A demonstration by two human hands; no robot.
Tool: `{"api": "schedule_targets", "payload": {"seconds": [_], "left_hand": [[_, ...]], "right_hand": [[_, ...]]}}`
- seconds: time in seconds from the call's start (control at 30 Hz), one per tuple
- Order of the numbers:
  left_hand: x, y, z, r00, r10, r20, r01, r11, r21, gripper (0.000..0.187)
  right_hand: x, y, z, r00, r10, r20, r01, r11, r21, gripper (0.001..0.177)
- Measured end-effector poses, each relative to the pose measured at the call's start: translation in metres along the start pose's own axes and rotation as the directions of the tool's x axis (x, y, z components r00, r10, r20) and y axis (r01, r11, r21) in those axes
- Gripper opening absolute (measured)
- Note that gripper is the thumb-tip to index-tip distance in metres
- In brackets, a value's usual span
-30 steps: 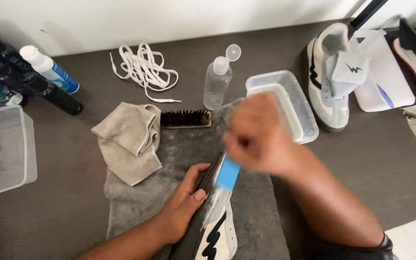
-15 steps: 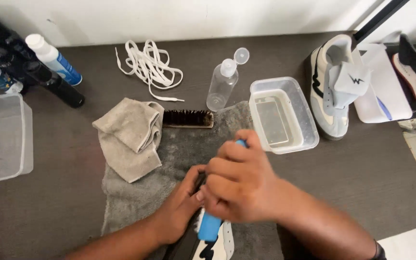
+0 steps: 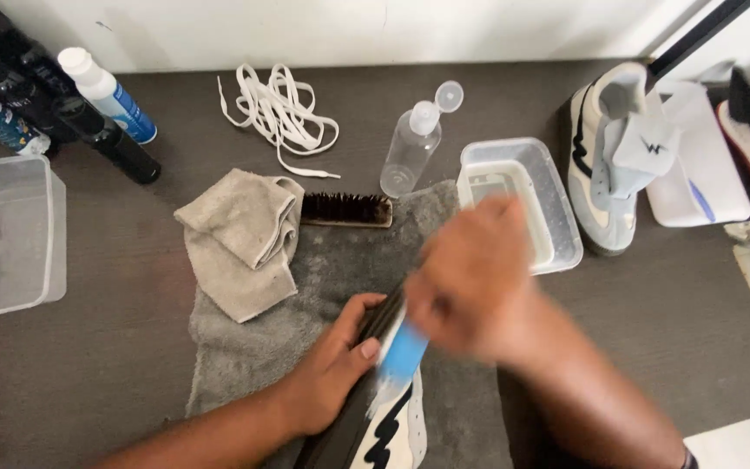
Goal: The person scrubs the side of a white sneaker with a blue brush, then wipes it with a cloth. They repeat the scrubbing and wiping cycle on the same shoe, focusing on the midsole and upper areas.
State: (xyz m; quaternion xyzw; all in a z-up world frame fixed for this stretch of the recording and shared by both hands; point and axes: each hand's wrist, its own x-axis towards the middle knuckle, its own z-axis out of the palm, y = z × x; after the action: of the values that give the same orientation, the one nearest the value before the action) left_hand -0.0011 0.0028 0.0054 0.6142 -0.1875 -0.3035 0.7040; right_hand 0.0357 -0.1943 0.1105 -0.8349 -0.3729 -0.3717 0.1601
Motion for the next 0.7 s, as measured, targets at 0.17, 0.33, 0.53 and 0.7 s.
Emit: {"api": "schedule_targets", "payload": {"seconds": [0.17, 0.33, 0.53, 0.7], "left_hand": [[0.001, 0.002, 0.0, 0.998, 0.057, -0.022, -0.056, 0.997, 0.051, 0.065], [0.002, 0.002, 0.002, 1.0, -0.019, 0.015, 0.019, 0.999, -0.05, 0.067], [0.001, 0.0, -0.001, 1.0, 0.008, 0.002, -0.008, 0.999, -0.041, 0.067], [0.0, 0.008, 0.001, 0.994, 0.113, -0.009, -0.112, 0.992, 0.06, 0.063]], "right_hand": [[0.002, 0.003, -0.003, 0.996, -0.032, 0.08, 0.016, 0.982, 0.189, 0.027], [0.001, -0.008, 0.0, 0.999, -0.017, 0.027, 0.015, 0.999, 0.052, 0.026], [-0.001, 0.014, -0.002, 0.994, 0.039, 0.103, -0.05, 0.992, 0.116, 0.029], [-0.003, -0.026, 0.006, 0.99, -0.117, 0.074, 0.094, 0.96, 0.263, 0.027]]}}
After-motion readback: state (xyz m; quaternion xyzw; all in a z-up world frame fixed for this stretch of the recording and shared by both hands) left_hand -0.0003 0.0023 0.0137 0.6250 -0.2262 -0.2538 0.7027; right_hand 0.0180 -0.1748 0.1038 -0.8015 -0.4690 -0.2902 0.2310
